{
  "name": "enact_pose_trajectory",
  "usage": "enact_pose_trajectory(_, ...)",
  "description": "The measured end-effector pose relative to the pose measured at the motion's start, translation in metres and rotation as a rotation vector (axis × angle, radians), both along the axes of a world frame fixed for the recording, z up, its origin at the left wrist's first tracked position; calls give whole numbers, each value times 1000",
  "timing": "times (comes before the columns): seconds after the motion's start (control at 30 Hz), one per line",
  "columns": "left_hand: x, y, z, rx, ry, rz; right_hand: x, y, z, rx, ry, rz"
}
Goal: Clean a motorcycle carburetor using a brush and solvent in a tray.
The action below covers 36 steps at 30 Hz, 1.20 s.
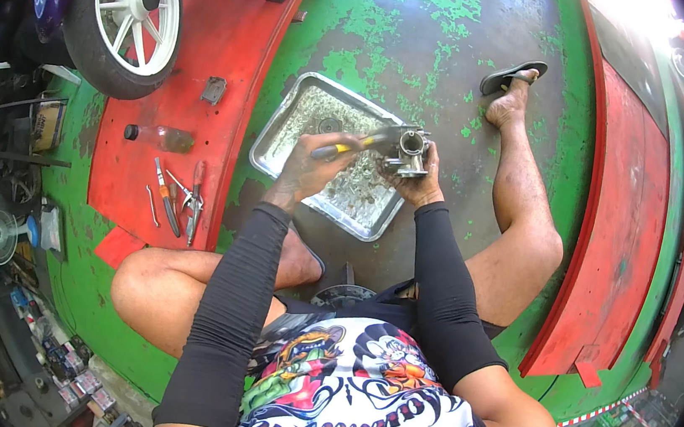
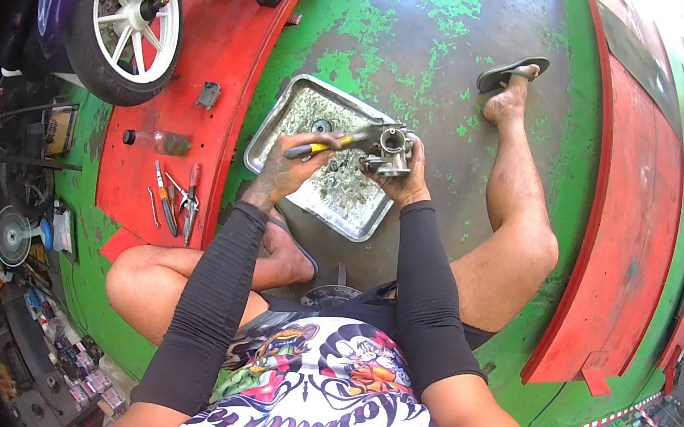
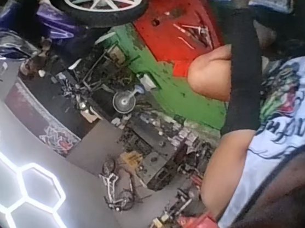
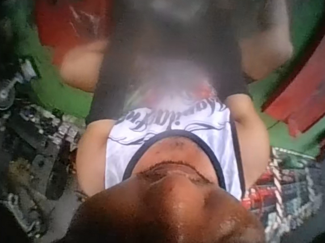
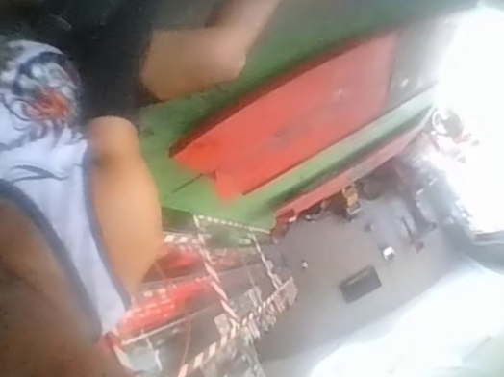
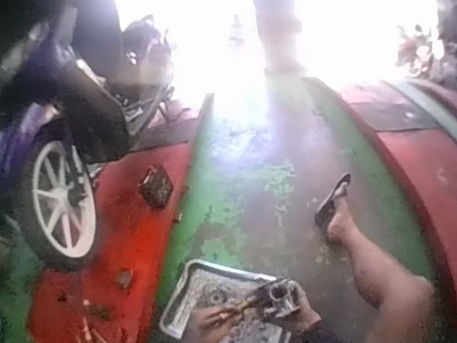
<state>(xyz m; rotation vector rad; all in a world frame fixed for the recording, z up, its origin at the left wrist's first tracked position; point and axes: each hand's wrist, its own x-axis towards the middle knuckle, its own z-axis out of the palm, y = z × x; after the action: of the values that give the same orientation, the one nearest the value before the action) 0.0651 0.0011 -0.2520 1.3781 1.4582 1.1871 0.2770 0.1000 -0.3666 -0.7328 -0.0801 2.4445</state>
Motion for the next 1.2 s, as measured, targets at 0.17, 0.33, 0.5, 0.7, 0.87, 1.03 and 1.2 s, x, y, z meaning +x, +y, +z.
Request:
enact_pose_trajectory(0.17,3,9,23,-43,25,-11,6,11,-3,25,12,59)
enact_pose_trajectory(0.33,1,2,11,-102,28,-117,5,2,-11,217,4,109)
enact_pose_trajectory(0.5,2,12,34,-31,214,-219,3,0,-17,72,-9,90)
enact_pose_trajectory(0.7,-20,12,30,-136,253,-244,9,6,-19,86,-83,53)
enact_pose_trajectory(0.87,-2,13,29,-3,237,-276,-2,6,7,140,53,115)
enact_pose_trajectory(1.03,-2,17,47,-21,437,-289,0,5,8,98,-172,118)
enact_pose_trajectory(1.2,-14,20,41,-139,519,-278,-6,3,14,182,-225,111)
